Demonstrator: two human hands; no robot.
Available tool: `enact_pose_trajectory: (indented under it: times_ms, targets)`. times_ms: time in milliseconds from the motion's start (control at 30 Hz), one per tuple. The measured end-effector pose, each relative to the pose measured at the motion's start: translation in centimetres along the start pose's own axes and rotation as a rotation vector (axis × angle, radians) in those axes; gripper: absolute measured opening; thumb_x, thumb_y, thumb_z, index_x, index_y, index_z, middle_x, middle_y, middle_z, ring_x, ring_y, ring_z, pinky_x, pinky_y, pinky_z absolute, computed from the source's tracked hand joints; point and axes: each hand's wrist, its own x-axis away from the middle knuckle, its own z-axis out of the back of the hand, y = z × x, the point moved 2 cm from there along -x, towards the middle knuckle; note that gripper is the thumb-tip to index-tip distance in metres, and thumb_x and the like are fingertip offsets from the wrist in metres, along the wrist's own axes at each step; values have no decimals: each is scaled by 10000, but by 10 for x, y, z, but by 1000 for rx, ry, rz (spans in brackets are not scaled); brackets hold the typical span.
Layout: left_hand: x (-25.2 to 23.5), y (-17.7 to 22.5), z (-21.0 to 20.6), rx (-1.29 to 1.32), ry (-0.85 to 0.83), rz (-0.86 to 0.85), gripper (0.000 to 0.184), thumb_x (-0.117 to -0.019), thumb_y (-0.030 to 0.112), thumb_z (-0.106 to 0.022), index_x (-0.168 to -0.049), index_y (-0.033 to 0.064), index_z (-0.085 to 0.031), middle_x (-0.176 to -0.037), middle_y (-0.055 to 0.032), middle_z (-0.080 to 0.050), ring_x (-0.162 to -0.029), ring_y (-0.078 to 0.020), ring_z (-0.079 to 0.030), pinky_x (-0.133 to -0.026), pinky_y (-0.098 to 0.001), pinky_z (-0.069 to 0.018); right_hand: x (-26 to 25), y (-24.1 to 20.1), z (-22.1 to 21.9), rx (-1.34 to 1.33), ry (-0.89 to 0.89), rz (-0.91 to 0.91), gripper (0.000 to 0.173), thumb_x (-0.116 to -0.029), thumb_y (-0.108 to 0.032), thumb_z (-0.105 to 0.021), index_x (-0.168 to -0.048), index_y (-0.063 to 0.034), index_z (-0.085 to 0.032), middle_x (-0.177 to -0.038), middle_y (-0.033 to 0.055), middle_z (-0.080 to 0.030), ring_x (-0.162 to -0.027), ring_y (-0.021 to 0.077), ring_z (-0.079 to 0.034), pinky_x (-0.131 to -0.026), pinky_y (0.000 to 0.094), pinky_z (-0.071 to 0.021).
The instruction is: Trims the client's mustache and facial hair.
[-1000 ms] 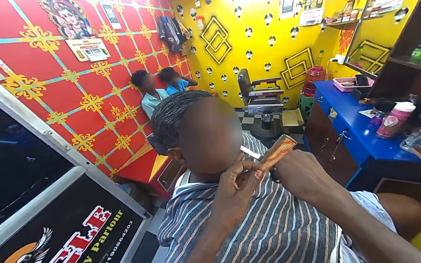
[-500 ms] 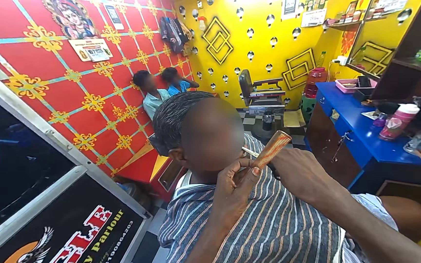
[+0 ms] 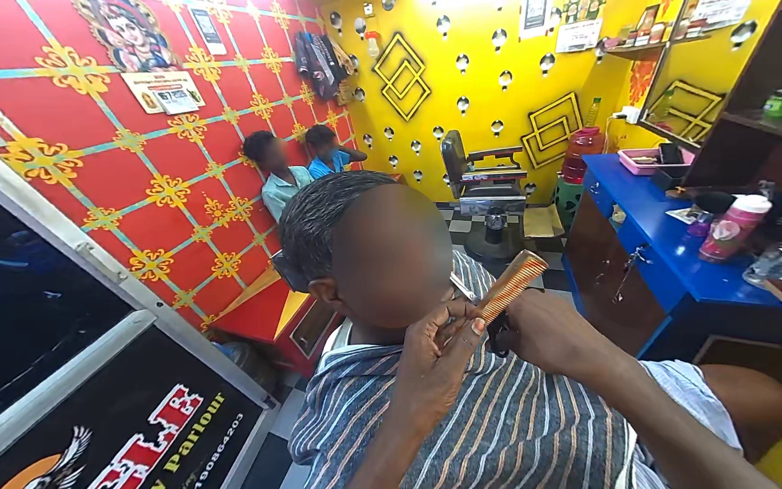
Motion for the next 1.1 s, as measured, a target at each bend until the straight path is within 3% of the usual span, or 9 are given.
enact_pose_trajectory:
  times_ms: [133, 267, 367, 567, 700, 833, 967, 1033, 1100]
  targets:
    - [0, 0, 0, -19, 15, 48, 171, -985, 102, -640, -1100, -2, -714, -1175, -132, -693, -1050, -176, -688, -931, -302, -585, -11, 8, -7, -69, -53, 42, 234, -944, -282, -724, -1126, -138, -698, -964, 90, -706, -922, 280, -682, -820, 526, -535]
    - [0, -2, 0, -10, 35, 62, 161, -975, 105, -653, -1079, 3, -721, -1268, -153, -663, -1101, -190, -679, -942, -303, -584, -12, 7, -5, -51, -36, 57, 154, -947, -246, -711, -1052, -133, -717, -911, 80, -697, -880, 266, -669, -789, 509, -525]
    - [1, -2, 1, -6, 28, 55, 157, -979, 105, -648, -1075, 3, -719, -1314, -161, -644, -1141, -204, -670, -961, -314, -582, -14, 10, -9, -42, 14, 73, 142, -945, -210, -709, -1071, -148, -725, -940, 72, -710, -898, 264, -682, -795, 501, -541]
    - [3, -3, 2, 6, 41, 33, 147, -981, 94, -643, -1066, 2, -719, -1183, -136, -690, -1038, -188, -692, -915, -305, -590, -3, -5, -6, 55, 28, 17, 154, -950, -214, -696, -1067, -118, -717, -995, 100, -702, -967, 299, -671, -806, 511, -525]
    - [4, -5, 4, -6, 36, 18, 152, -977, 109, -650, -1053, 3, -728, -1326, -164, -637, -1171, -214, -656, -971, -319, -578, -1, -8, -11, 120, 109, 6, 114, -961, -152, -669, -1049, -93, -711, -977, 113, -706, -945, 311, -686, -781, 502, -539]
    - [6, -6, 4, -1, 39, 16, 138, -978, 101, -652, -1047, 10, -731, -1242, -156, -668, -1114, -210, -671, -941, -313, -586, 4, -12, -15, 173, 144, 27, 140, -948, -149, -685, -1071, -87, -709, -996, 113, -701, -937, 313, -686, -766, 491, -544]
    - [9, -8, 5, 3, 35, 29, 151, -973, 127, -660, -1044, 18, -738, -1374, -181, -617, -1340, -266, -558, -1043, -338, -547, 11, -19, -22, 227, 202, 23, 126, -953, -54, -626, -1060, -53, -692, -958, 138, -697, -902, 332, -696, -731, 479, -549]
    - [9, -8, 5, 12, 29, 18, 155, -974, 127, -657, -1044, 13, -736, -1356, -181, -628, -1316, -265, -577, -1032, -341, -554, 14, -21, -23, 249, 224, 12, 132, -942, -51, -635, -1059, -45, -696, -956, 140, -698, -886, 331, -697, -717, 477, -549]
    - [10, -7, 5, 10, 29, 4, 153, -979, 114, -651, -1052, 6, -730, -1229, -150, -671, -1131, -212, -661, -940, -320, -587, 18, -26, -19, 252, 192, -7, 144, -949, -110, -668, -1072, -40, -695, -985, 144, -690, -910, 334, -688, -748, 480, -544]
